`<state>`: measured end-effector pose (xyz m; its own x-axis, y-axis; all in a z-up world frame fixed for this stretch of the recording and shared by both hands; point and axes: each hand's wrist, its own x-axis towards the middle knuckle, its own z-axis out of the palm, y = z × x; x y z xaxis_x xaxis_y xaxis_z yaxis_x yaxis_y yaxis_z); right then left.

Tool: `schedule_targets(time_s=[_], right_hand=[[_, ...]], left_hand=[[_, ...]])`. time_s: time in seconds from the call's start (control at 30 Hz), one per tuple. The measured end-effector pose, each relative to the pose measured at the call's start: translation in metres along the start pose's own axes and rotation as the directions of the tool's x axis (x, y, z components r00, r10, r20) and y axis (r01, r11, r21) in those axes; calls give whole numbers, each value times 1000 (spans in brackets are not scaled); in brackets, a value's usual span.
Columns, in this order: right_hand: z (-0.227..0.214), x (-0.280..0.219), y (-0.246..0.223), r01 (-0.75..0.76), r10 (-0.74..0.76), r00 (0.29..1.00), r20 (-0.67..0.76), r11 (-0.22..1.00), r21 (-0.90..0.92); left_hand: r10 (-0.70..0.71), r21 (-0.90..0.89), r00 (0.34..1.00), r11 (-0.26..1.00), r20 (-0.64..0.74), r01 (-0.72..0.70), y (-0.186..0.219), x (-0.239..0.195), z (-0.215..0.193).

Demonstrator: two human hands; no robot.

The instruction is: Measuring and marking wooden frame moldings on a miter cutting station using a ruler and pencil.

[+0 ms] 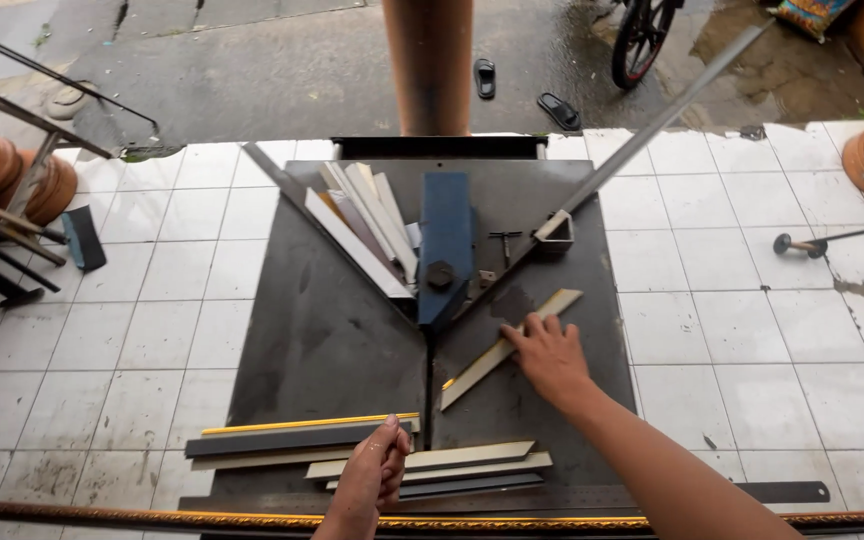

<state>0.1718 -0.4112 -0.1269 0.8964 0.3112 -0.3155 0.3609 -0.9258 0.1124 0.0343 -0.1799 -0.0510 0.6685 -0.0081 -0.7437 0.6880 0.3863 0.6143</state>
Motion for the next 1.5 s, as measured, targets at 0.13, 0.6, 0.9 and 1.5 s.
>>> schedule_targets(time_s=[0.13,0.6,0.9,1.5], right_hand=[[22,-18,-4,-17,16,992,-123,1000,-6],[10,-114,-143,406,-204,871,-447,811,421],[19,-138,-141,387,-255,914,-314,779,494],[7,-119,-115,197,-81,974,-210,760,619]], left_hand=[[14,88,1000,996,19,-16,7,-8,-33],[436,734,593,-343,678,-587,4,-2,-79],[272,762,722,-75,636,-643,-36,32,-128],[730,867,523,-193,440,-460,-31,44,-144]])
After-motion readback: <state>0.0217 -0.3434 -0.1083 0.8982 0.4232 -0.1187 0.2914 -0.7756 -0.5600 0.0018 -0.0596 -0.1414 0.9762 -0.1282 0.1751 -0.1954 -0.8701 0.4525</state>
